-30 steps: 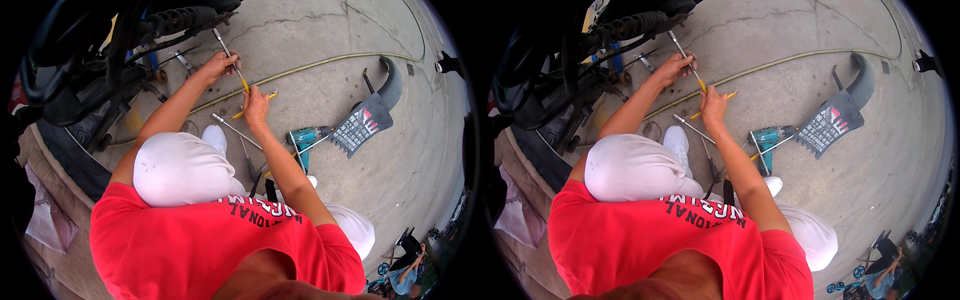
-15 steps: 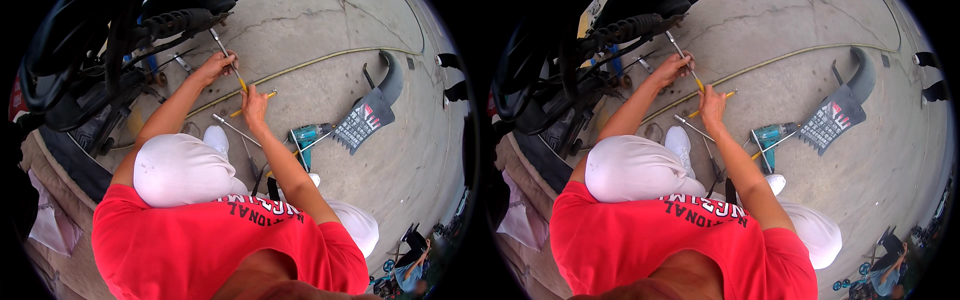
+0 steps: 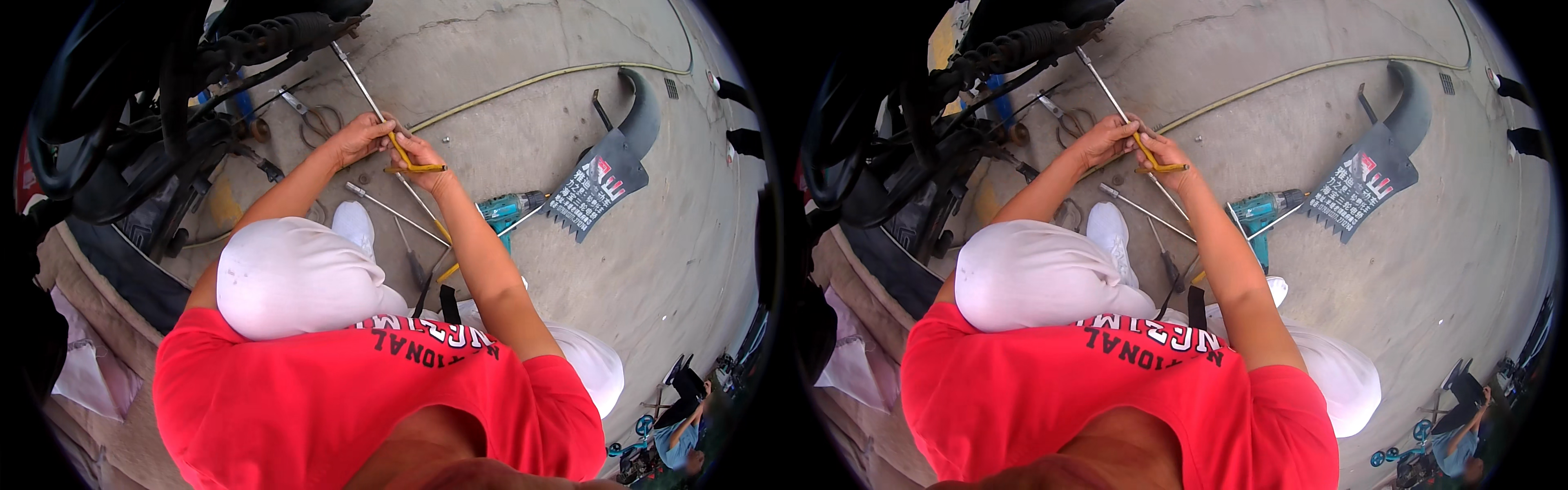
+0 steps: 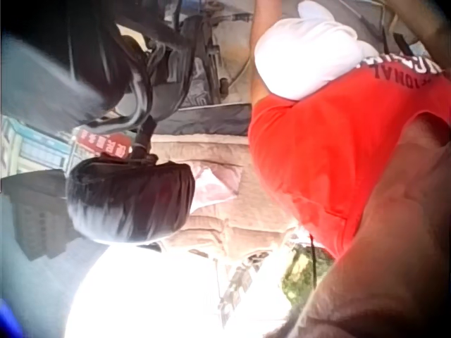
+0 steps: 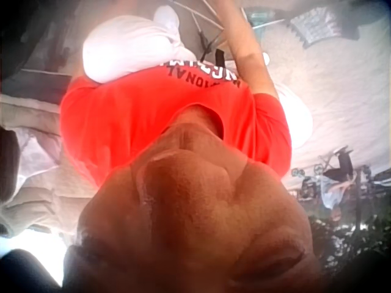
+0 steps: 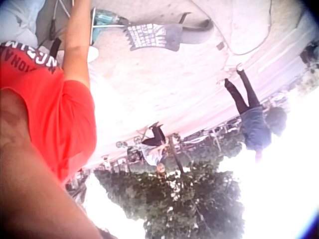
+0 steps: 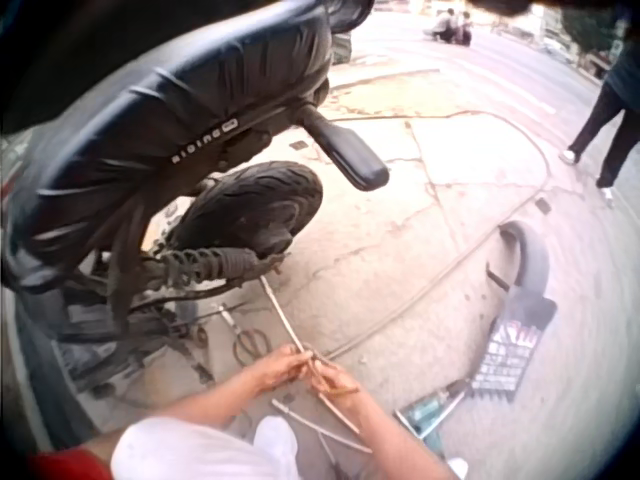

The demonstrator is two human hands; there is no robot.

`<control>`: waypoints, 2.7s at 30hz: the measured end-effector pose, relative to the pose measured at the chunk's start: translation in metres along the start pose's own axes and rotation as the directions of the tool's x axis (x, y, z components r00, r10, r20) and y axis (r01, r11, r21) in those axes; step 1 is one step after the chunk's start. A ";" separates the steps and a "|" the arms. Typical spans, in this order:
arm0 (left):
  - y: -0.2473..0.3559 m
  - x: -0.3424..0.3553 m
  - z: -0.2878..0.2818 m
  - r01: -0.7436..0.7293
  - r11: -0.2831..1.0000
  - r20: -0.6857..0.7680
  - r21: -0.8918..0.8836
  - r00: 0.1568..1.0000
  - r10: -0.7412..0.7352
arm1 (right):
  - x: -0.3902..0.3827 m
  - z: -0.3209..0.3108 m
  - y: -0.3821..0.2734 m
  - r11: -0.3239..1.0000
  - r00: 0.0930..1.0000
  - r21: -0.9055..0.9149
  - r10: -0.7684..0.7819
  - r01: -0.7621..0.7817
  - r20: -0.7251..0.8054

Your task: The person is repairing a scooter's rear wheel area. They use a T-handle wrench to loosen and tighten bolts, remove a plastic cover, and adjust components near the wheel hub and suspension.

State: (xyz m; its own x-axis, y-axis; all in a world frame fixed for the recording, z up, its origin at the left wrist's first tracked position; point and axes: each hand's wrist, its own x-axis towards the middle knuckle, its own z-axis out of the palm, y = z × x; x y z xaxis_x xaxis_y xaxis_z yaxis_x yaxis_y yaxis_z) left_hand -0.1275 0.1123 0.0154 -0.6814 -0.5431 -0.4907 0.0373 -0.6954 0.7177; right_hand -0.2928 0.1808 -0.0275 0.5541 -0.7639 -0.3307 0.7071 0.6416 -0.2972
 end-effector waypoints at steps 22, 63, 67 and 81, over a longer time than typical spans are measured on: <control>0.010 0.008 0.004 -0.007 0.996 -0.165 0.089 0.986 0.021 | -0.040 -0.008 0.036 0.983 0.990 0.184 0.051 -0.026 -0.134; 0.031 0.014 0.006 -0.088 0.989 -0.261 0.115 0.958 0.115 | -0.045 0.008 0.021 0.984 0.890 -0.124 -0.168 0.127 -0.423; 0.033 0.019 0.002 -0.088 0.989 -0.266 0.118 0.957 0.117 | -0.031 -0.012 0.030 0.993 0.842 -0.084 -0.116 0.085 -0.526; 0.036 0.019 0.005 -0.106 0.986 -0.274 0.125 0.952 0.137 | -0.031 -0.026 0.028 0.953 0.941 0.255 -0.074 0.165 -0.330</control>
State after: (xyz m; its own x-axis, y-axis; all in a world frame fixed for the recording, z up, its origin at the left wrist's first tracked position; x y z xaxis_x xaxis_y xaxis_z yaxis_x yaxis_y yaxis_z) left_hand -0.1427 0.0793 0.0341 -0.4427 -0.7415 -0.5041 0.0178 -0.5694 0.8219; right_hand -0.3019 0.2242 -0.0483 0.3240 -0.7439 -0.5845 0.8769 0.4680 -0.1095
